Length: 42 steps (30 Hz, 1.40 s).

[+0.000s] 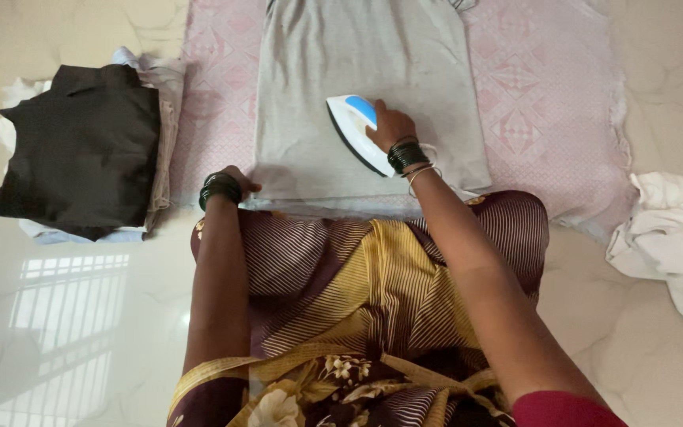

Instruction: The person irons a light gray shirt laid out on a patterned cloth on the floor. They use a handheld electric iron to smooth the front, sleeves, and collar, then flip the shirt to iron the back before folding it.

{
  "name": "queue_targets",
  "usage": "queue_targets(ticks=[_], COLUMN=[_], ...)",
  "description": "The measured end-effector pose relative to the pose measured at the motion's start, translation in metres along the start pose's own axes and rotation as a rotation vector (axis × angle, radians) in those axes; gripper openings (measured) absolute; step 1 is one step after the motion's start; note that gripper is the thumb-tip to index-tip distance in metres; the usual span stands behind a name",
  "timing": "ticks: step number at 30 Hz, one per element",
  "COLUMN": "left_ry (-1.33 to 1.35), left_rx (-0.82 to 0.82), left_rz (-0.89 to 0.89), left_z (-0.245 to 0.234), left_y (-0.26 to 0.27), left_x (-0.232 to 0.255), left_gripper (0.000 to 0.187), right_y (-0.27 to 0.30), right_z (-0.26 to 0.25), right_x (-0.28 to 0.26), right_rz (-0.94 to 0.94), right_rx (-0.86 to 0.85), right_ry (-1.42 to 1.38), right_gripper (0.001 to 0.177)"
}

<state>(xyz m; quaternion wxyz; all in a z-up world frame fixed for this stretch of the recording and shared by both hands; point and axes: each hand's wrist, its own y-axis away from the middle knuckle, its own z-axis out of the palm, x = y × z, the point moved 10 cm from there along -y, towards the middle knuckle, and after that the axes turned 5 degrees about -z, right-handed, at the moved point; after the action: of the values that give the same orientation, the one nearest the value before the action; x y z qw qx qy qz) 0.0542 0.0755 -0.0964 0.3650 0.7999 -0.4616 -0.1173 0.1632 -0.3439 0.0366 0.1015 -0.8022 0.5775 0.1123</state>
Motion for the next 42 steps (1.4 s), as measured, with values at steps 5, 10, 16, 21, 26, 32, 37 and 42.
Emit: queue_targets(ticks=[5,10,16,21,26,32,37,42], left_ry=[0.131,0.142,0.101,-0.080,-0.111,-0.084,-0.148,-0.190], left_rx=[-0.119,-0.139,-0.134,0.027,0.059,0.311,0.237,0.205], left_rz=[-0.047,-0.072,-0.062,-0.006,0.001,0.186,0.340,0.164], left_z=[0.004,0.014,0.020,0.013,0.002,-0.025,-0.016,-0.014], left_y=[0.012,0.000,-0.027,-0.030,-0.010,0.043,0.084,0.080], left_x=[-0.001,-0.006,-0.010,-0.009,-0.001,0.043,0.079,0.067], left_gripper=[0.039,0.029,0.026,0.036,0.039,0.050,0.044,0.034], right_y=[-0.002,0.009,0.040,0.065,0.091,0.116,0.130,0.121], right_z=[0.031,0.037,0.034,0.035,0.026,0.011,-0.002,-0.014], right_x=[-0.078,-0.148,-0.203,-0.211,-0.189,-0.147,-0.111,-0.107], right_rz=[-0.138,-0.284,-0.433,-0.531,-0.544,-0.528,-0.420,-0.338], right_rx=[-0.048,-0.039,-0.175,-0.230,-0.222,-0.207,-0.203,-0.071], right_ry=[0.009,-0.056,-0.073,-0.042,-0.040,-0.006,0.032,0.031], right_gripper=[0.044,0.041,0.044,0.046,0.049,0.047,0.041,0.040])
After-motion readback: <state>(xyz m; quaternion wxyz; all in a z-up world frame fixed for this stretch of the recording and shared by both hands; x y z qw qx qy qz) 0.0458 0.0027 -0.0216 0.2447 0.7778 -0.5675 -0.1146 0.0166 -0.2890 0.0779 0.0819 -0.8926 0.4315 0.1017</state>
